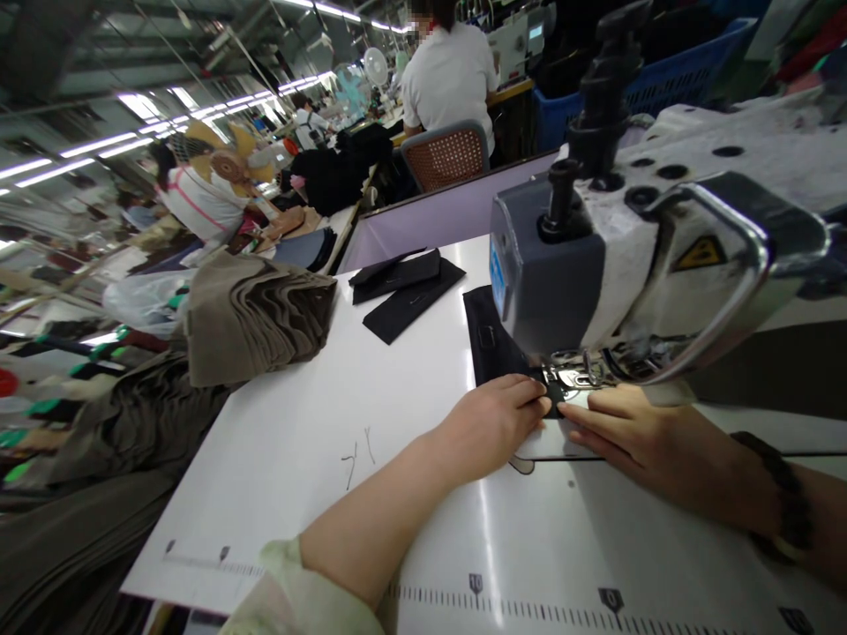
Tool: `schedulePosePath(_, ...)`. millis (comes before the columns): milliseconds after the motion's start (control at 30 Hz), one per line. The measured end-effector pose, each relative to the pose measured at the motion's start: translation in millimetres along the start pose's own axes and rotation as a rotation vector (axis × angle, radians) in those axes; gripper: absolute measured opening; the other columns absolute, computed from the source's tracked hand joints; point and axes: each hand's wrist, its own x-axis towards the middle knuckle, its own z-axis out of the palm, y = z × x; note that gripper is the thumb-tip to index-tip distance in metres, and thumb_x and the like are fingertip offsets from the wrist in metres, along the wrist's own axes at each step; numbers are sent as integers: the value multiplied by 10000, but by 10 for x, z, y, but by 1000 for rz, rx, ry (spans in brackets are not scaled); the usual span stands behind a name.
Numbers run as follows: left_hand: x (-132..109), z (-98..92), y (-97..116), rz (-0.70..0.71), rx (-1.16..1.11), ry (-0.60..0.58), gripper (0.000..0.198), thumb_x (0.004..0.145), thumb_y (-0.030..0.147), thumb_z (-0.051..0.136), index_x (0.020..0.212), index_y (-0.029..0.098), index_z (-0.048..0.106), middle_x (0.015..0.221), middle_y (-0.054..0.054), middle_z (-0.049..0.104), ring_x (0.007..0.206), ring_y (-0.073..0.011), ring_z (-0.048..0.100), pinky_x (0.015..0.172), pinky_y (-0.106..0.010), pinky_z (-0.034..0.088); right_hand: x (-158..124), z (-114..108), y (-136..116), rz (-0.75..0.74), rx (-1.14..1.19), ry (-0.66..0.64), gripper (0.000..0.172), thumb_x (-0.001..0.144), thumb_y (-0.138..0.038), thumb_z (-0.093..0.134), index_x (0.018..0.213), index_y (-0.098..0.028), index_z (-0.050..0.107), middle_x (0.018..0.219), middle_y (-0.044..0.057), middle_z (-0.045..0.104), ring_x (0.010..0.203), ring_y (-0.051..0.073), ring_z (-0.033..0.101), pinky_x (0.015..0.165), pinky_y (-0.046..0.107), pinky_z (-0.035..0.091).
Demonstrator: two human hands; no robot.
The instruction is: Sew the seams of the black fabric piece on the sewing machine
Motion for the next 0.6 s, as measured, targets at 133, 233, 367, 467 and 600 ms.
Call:
schedulePosePath(133, 37, 10, -38, -47, -22, 10, 210, 916, 192, 475, 1039, 65, 589, 1093, -114, 593, 1102, -223, 524, 996, -308, 437, 24, 48, 25, 61, 28, 8, 251, 931, -256, 390, 969, -161, 619, 799, 47, 635, 691, 135, 595, 632, 250, 454)
schedulePosePath(233, 54, 42, -57, -97, -34, 30, 207, 906, 173, 492, 1072, 81, 573, 1124, -105, 580, 1105, -228, 524, 981, -323, 453, 32, 73, 26, 88, 15, 19, 247, 924, -253, 392, 1003, -175, 612, 826, 49, 643, 731, 142, 607, 637, 244, 460)
schedulePosePath(367, 60, 98, -76, -156, -33, 34, 183, 910, 194, 488, 1039, 99, 578, 1066, -95, 594, 1059, -233, 547, 925, -340, 492, 38, 73, 24, 99, -17, 14, 234, 918, -248, 402, 1016, -183, 604, 819, 44, 638, 717, 140, 605, 614, 235, 447)
schedulePosePath(467, 61, 128, -92, -174, -30, 46, 180, 921, 218, 472, 1002, 102, 582, 1019, -97, 599, 1025, -233, 561, 895, -348, 507, 45, 57, 24, 104, -25, -6, 217, 913, -242, 405, 995, -188, 598, 790, 36, 626, 684, 134, 592, 600, 230, 434)
schedulePosePath(600, 64, 146, -110, -163, -36, 74, 196, 925, 227, 466, 1015, 92, 576, 1020, -105, 595, 1021, -237, 560, 886, -352, 507, 52, 45, 24, 108, -16, -9, 198, 906, -228, 412, 981, -190, 591, 778, 30, 617, 652, 126, 578, 571, 221, 414)
